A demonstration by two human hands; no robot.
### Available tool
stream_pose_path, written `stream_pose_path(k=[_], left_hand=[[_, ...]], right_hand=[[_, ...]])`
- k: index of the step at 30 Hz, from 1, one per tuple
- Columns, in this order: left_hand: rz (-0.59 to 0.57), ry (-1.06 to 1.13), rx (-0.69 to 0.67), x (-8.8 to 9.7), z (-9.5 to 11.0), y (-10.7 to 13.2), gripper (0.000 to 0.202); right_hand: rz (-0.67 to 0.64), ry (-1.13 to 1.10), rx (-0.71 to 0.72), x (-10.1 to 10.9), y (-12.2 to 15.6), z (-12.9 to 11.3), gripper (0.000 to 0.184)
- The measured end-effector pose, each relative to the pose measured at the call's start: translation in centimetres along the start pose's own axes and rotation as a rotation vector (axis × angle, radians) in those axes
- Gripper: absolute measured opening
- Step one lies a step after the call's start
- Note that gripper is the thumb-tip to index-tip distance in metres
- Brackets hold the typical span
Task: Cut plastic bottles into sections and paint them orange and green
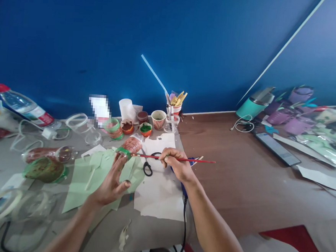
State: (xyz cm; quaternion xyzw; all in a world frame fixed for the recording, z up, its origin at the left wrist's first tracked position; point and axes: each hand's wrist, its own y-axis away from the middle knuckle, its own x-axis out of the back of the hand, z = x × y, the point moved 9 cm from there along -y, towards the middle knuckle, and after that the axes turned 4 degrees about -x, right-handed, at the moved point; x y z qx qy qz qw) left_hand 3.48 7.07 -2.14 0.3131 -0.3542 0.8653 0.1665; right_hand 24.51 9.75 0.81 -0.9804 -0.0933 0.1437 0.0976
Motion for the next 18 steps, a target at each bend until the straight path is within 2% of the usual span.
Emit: stream_pose_path(k=[3, 6, 9, 11, 15, 18], left_hand=[[0.026, 0.21, 0.174, 0.0, -1.3, 0.5, 0.079], [0.018, 0.396, 0.254, -0.1, -1.3, 0.4, 0.081], [0.082, 0.466, 0.284, 0.5, -1.2, 0.2, 0.085], [0.124, 0.454, 0.292, 0.9, -1.3, 0.3, 0.086], [0.162, 0.408, 0.281, 1.5, -1.3, 0.2, 0.083], [0.167, 0.469, 0.249, 1.6, -1.4, 0.3, 0.076]], right_hand=[[0.03, -0.015, 0.021, 0.4, 0.1, -0.3, 0.013], [0.174, -0.051, 0.061, 1.7, 0.0, -0.9, 0.011], [0.306, -0.026, 0.07, 2.9, 0.1, -1.1, 0.011], [0.348, 0.005, 0.065, 3.3, 0.0, -1.0, 0.013], [0.342, 0.031, 0.057, 3.3, 0.0, -0.6, 0.014], [0.319, 0.041, 0.061, 3.2, 0.0, -0.4, 0.014]])
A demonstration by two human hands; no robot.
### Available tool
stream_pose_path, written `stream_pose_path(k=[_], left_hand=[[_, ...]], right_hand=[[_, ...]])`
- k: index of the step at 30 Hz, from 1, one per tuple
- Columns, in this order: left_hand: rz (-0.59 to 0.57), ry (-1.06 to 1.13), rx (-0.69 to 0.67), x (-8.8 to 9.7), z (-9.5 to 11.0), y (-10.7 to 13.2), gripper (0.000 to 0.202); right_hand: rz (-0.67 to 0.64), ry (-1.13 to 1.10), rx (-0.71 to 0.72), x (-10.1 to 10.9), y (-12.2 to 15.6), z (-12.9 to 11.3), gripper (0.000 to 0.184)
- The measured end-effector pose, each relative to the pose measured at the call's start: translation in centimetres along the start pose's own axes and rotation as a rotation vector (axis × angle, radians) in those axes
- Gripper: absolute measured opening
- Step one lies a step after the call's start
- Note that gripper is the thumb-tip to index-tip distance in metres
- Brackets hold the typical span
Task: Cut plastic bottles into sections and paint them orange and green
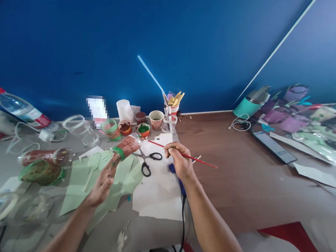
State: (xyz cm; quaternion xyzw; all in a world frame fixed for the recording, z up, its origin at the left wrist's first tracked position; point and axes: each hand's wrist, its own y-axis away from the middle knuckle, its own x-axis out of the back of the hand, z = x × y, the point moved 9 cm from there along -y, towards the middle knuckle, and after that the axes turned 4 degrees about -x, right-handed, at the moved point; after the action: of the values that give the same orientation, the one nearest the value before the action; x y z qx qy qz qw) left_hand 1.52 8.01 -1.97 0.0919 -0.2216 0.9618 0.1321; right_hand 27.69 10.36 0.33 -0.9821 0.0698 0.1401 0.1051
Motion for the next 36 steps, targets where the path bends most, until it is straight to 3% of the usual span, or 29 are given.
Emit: stream_pose_path(k=[6, 14, 23, 28, 36], left_hand=[[0.052, 0.122, 0.037, 0.4, -0.6, -0.4, 0.078], [0.119, 0.465, 0.024, -0.4, 2.7, -3.1, 0.069], [0.332, 0.829, 0.236, 1.6, -0.7, -1.7, 0.072], [0.372, 0.961, 0.323, 1.8, -1.5, -1.7, 0.076], [0.425, 0.921, 0.41, 2.5, -1.6, -1.9, 0.076]], right_hand=[[-0.057, 0.067, -0.005, -0.2, 0.1, 0.6, 0.015], [-0.103, 0.068, 0.026, -0.8, 0.5, 0.0, 0.016], [-0.13, 0.133, 0.058, -1.2, 0.7, -0.2, 0.017], [-0.155, 0.165, 0.048, -1.4, 0.8, 0.2, 0.019], [-0.173, 0.195, 0.078, -1.6, 0.8, -0.6, 0.02]])
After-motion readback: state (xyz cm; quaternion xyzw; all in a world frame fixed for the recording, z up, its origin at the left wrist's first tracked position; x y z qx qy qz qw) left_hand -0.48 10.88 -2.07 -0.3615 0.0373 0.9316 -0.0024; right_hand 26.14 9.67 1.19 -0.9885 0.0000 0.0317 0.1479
